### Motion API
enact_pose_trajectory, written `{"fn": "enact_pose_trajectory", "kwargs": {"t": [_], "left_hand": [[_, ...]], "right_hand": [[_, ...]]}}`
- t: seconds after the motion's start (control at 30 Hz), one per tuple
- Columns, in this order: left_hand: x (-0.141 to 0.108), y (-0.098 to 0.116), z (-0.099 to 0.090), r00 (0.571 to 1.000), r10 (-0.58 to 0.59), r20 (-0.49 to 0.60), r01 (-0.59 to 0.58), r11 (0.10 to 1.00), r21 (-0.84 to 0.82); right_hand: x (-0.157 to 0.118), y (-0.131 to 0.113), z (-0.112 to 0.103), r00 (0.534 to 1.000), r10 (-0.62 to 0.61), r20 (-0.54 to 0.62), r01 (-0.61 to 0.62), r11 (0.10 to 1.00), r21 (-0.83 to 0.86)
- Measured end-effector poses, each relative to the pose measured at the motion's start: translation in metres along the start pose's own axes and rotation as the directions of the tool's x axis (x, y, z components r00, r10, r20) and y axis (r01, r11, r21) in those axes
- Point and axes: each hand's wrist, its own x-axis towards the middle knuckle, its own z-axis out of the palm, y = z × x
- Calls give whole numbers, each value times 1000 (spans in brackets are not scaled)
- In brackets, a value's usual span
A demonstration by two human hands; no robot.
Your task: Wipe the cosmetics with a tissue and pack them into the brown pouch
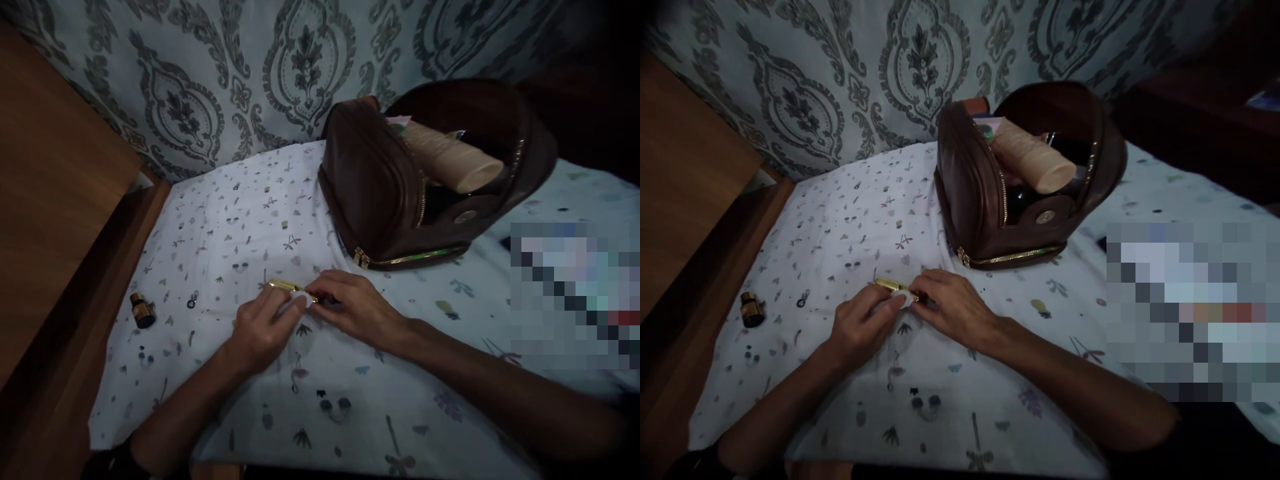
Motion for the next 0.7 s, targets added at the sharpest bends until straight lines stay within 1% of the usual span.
{"fn": "enact_pose_trajectory", "kwargs": {"t": [0.07,0.13,0.23,0.37,0.53,0.7], "left_hand": [[0,1,2,999,38,16,-39,999,35],[0,0,2,999,43,22,-44,998,48],[2,0,1,1000,16,18,-17,998,61],[5,-1,-1,1000,-21,-19,22,999,47],[3,-8,-2,992,-128,11,128,991,-43],[0,-20,-2,960,-278,20,278,954,-110]], "right_hand": [[0,0,0,1000,3,5,-3,1000,-10],[0,0,0,1000,6,8,-6,1000,-15],[0,0,1,1000,11,20,-10,1000,-23],[0,-1,0,999,20,27,-19,999,-32],[1,-2,-1,1000,-1,9,1,999,-34],[1,-2,-1,1000,-6,13,6,999,-45]]}}
